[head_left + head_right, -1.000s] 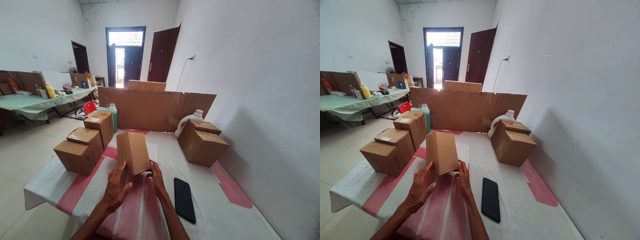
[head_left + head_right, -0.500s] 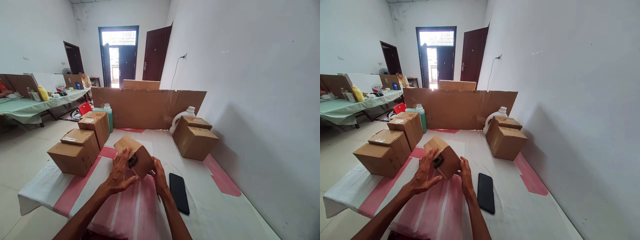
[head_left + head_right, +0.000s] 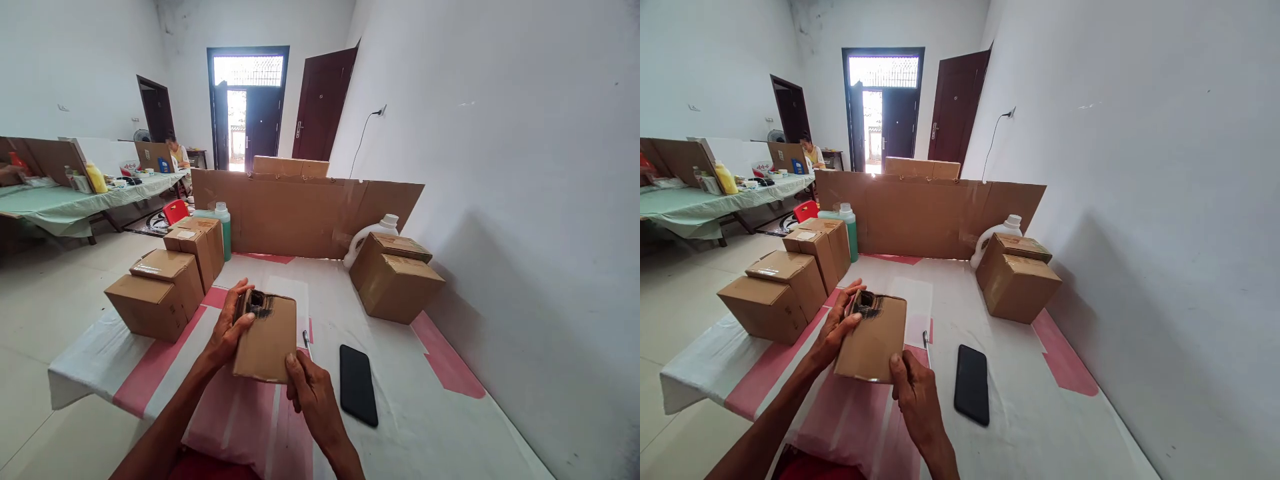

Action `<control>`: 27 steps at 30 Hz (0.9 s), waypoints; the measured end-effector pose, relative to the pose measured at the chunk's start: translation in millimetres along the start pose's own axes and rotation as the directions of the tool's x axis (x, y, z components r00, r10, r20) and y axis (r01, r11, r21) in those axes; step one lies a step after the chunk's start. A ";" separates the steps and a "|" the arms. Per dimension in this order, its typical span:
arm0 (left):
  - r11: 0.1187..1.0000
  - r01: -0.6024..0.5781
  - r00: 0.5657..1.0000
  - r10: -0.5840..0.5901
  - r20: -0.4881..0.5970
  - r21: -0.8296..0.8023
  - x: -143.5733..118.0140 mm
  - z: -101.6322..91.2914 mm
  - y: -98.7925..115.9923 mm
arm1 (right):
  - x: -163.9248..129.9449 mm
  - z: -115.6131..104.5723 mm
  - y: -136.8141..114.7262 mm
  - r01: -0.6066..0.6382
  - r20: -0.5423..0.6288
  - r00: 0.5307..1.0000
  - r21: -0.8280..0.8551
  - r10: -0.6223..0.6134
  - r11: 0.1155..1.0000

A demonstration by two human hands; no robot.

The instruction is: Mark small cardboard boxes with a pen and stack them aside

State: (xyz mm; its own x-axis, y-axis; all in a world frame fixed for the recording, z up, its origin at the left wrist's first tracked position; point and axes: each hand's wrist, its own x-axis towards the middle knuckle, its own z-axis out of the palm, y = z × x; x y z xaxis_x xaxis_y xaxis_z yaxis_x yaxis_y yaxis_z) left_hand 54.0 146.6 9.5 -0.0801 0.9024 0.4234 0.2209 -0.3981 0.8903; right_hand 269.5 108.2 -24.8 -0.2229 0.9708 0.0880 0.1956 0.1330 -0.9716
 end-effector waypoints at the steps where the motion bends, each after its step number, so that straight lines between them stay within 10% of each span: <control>1: 0.998 0.047 0.999 -0.046 0.019 -0.033 -6.1 -3.5 3.6 | -2.1 -1.5 -2.7 0.019 -0.007 1.000 -0.029 -0.019 0.999; 7: 0.992 0.125 0.991 -0.125 0.039 0.018 -49.3 -12.0 33.1 | 9.0 17.1 -41.8 0.152 -0.327 0.930 -0.073 -0.168 0.986; 15: 0.976 0.068 0.984 -0.031 -0.177 0.205 -81.7 -11.8 30.2 | 14.5 73.8 -68.3 0.309 -0.216 0.887 -0.379 -0.408 0.872; 21: 0.976 0.078 0.987 -0.047 -0.151 0.203 -57.3 -16.5 30.9 | 31.8 61.4 -66.5 0.321 -0.235 0.892 -0.270 -0.385 0.908; 25: 0.974 0.189 0.977 -0.174 -0.120 0.126 -37.8 -13.5 28.9 | 38.5 10.4 -28.9 0.016 -0.368 0.925 -0.209 -0.094 0.978; 27: 0.971 0.227 0.971 -0.219 -0.093 0.078 -31.1 -12.5 27.4 | 37.1 -13.4 0.8 -0.309 -0.340 0.927 -0.449 0.159 0.838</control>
State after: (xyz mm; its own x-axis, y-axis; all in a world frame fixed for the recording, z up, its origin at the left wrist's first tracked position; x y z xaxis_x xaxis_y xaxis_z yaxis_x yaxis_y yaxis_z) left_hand 50.4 105.5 22.8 -0.2169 0.9484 0.2314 0.2721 -0.1689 0.9473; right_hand 274.2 147.0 -19.4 0.1497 0.9887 0.0014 0.6619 -0.0992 -0.7430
